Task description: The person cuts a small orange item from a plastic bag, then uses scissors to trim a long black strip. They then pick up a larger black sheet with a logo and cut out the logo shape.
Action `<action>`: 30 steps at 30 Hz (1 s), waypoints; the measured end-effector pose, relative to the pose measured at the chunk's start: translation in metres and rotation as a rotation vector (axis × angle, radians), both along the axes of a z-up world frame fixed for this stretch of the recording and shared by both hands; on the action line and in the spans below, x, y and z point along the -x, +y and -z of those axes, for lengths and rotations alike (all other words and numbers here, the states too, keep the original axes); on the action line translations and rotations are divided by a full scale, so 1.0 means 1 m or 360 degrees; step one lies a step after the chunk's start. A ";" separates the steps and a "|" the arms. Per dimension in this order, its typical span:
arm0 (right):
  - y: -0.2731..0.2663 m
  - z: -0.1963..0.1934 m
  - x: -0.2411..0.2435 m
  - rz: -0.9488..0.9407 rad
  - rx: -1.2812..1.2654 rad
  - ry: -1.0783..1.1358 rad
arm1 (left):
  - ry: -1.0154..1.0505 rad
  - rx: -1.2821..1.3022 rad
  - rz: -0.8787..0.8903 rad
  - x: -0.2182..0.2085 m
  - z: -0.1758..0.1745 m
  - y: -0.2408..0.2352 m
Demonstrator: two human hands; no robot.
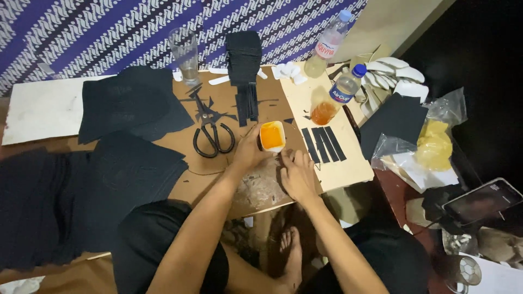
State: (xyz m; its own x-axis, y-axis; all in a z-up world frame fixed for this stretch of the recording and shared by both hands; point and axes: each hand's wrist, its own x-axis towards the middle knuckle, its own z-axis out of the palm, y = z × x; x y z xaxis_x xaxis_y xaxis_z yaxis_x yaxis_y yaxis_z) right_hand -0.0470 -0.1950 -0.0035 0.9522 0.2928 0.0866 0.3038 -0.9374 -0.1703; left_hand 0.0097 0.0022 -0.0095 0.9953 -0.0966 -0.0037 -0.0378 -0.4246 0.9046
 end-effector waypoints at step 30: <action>0.068 -0.035 -0.001 0.0578 -0.0116 0.0565 | -0.0100 -0.0185 -0.0059 0.002 0.004 -0.008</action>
